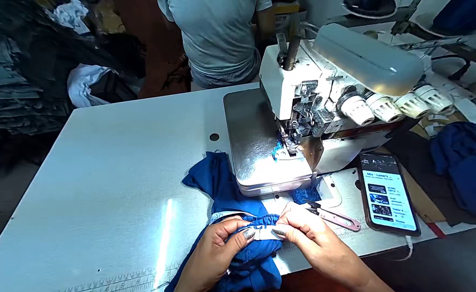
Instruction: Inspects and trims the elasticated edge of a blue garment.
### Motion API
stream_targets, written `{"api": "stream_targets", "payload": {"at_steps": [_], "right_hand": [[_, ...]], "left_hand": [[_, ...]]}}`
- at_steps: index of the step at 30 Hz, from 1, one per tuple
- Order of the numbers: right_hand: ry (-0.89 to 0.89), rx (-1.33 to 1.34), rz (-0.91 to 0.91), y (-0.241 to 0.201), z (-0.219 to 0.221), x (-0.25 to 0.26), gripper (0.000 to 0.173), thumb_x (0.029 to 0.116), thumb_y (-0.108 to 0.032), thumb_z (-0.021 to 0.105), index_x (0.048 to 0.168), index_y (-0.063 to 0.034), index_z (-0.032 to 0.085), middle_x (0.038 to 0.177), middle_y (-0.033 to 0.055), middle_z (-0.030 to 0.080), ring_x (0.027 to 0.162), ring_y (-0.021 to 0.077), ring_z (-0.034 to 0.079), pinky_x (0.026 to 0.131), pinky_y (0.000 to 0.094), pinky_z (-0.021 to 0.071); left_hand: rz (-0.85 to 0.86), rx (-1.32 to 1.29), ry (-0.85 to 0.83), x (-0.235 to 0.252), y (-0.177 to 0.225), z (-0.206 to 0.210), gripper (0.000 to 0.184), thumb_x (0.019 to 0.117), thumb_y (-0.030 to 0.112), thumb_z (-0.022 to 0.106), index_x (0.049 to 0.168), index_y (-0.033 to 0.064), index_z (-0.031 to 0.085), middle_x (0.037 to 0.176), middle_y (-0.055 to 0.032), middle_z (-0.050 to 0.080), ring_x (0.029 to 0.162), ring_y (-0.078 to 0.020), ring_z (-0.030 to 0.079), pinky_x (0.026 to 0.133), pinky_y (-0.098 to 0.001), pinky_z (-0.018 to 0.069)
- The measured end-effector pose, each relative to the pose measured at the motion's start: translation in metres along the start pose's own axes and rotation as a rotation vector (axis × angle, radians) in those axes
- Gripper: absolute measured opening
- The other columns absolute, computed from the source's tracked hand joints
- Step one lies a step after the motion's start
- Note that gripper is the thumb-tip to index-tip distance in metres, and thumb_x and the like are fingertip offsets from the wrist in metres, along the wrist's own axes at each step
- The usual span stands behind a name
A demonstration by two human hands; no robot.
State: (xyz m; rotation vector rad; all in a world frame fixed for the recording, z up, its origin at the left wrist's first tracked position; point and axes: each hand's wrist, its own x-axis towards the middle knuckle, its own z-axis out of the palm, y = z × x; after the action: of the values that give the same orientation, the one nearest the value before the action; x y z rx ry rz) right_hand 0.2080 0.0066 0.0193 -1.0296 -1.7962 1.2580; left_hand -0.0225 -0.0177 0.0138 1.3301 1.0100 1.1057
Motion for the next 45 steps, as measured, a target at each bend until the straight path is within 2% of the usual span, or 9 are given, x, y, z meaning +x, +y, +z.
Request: {"api": "stream_targets", "payload": {"at_steps": [4, 8, 15, 21, 27, 29, 35, 40, 45], "right_hand": [[0.090, -0.107, -0.052, 0.003, 0.003, -0.002, 0.026, 0.1023, -0.022, 0.056, 0.089, -0.0088, 0.074, 0.081, -0.0035, 0.065, 0.077, -0.0030, 0.058, 0.071, 0.0140, 0.0461], [0.198, -0.236, -0.172, -0.003, 0.008, -0.002, 0.024, 0.0983, -0.033, 0.065, 0.114, -0.0196, 0.078, 0.107, -0.0034, 0.068, 0.103, 0.0036, 0.061, 0.089, 0.0218, 0.0510], [0.278, 0.015, -0.169, -0.005, 0.029, 0.007, 0.016, 0.0960, -0.011, 0.064, 0.088, -0.0059, 0.077, 0.087, -0.0006, 0.071, 0.087, 0.0015, 0.066, 0.078, 0.0151, 0.0537], [0.755, 0.252, 0.012, -0.001, 0.005, 0.008, 0.017, 0.0980, -0.007, 0.058, 0.087, -0.0119, 0.071, 0.088, -0.0023, 0.068, 0.078, 0.0074, 0.064, 0.071, 0.0231, 0.0559], [0.343, -0.265, -0.209, -0.013, 0.017, -0.001, 0.020, 0.0964, -0.030, 0.066, 0.106, -0.0214, 0.081, 0.100, -0.0070, 0.069, 0.103, 0.0059, 0.059, 0.092, 0.0302, 0.0454], [0.300, -0.322, -0.259, -0.010, 0.029, 0.004, 0.017, 0.0985, -0.027, 0.064, 0.098, -0.0179, 0.079, 0.095, -0.0052, 0.070, 0.098, 0.0057, 0.061, 0.091, 0.0336, 0.0431], [0.645, -0.019, -0.118, -0.010, 0.024, 0.012, 0.012, 0.0985, -0.007, 0.059, 0.093, -0.0090, 0.069, 0.091, -0.0048, 0.069, 0.086, 0.0015, 0.067, 0.077, 0.0196, 0.0575], [0.644, -0.182, -0.187, -0.017, 0.002, 0.003, 0.021, 0.1021, -0.018, 0.053, 0.086, -0.0155, 0.066, 0.089, -0.0069, 0.063, 0.085, 0.0018, 0.063, 0.076, 0.0183, 0.0554], [0.270, -0.413, -0.266, -0.010, 0.023, 0.001, 0.024, 0.0999, -0.036, 0.061, 0.102, -0.0187, 0.078, 0.099, -0.0048, 0.071, 0.101, 0.0087, 0.062, 0.093, 0.0416, 0.0435]], "left_hand": [[-0.043, -0.049, 0.013, 0.001, 0.001, 0.000, 0.016, 0.0980, 0.015, 0.063, 0.098, 0.0078, 0.077, 0.091, 0.0043, 0.075, 0.083, 0.0001, 0.069, 0.077, -0.0181, 0.0576], [-0.042, -0.013, 0.023, 0.002, 0.000, 0.001, 0.015, 0.0973, 0.016, 0.064, 0.095, 0.0077, 0.077, 0.089, 0.0046, 0.074, 0.082, 0.0002, 0.068, 0.075, -0.0176, 0.0569], [0.054, 0.069, -0.013, 0.002, -0.003, 0.001, 0.017, 0.0952, 0.023, 0.070, 0.089, 0.0088, 0.077, 0.088, 0.0058, 0.072, 0.087, 0.0018, 0.065, 0.080, -0.0158, 0.0547], [0.034, 0.040, -0.003, 0.000, -0.005, -0.003, 0.014, 0.0937, 0.022, 0.072, 0.091, 0.0096, 0.078, 0.090, 0.0054, 0.074, 0.086, 0.0015, 0.067, 0.079, -0.0163, 0.0566], [-0.011, 0.015, -0.023, 0.004, -0.002, 0.003, 0.009, 0.0895, 0.017, 0.075, 0.093, 0.0090, 0.079, 0.090, 0.0047, 0.075, 0.083, 0.0004, 0.069, 0.077, -0.0167, 0.0577], [-0.005, 0.024, -0.024, 0.004, -0.003, 0.003, 0.008, 0.0876, 0.015, 0.074, 0.091, 0.0088, 0.079, 0.089, 0.0053, 0.074, 0.084, 0.0008, 0.068, 0.077, -0.0162, 0.0572], [-0.015, 0.018, 0.014, 0.001, -0.004, 0.001, 0.009, 0.0885, 0.019, 0.076, 0.087, 0.0099, 0.078, 0.086, 0.0061, 0.074, 0.081, 0.0019, 0.067, 0.074, -0.0158, 0.0568], [-0.046, -0.010, 0.002, 0.005, -0.001, 0.003, 0.009, 0.0878, 0.018, 0.078, 0.090, 0.0096, 0.079, 0.086, 0.0049, 0.075, 0.080, 0.0002, 0.069, 0.075, -0.0172, 0.0582], [-0.104, -0.015, 0.019, 0.004, 0.003, 0.006, 0.014, 0.0819, 0.017, 0.083, 0.092, 0.0106, 0.077, 0.081, 0.0070, 0.073, 0.072, 0.0016, 0.066, 0.067, -0.0143, 0.0554]]}}
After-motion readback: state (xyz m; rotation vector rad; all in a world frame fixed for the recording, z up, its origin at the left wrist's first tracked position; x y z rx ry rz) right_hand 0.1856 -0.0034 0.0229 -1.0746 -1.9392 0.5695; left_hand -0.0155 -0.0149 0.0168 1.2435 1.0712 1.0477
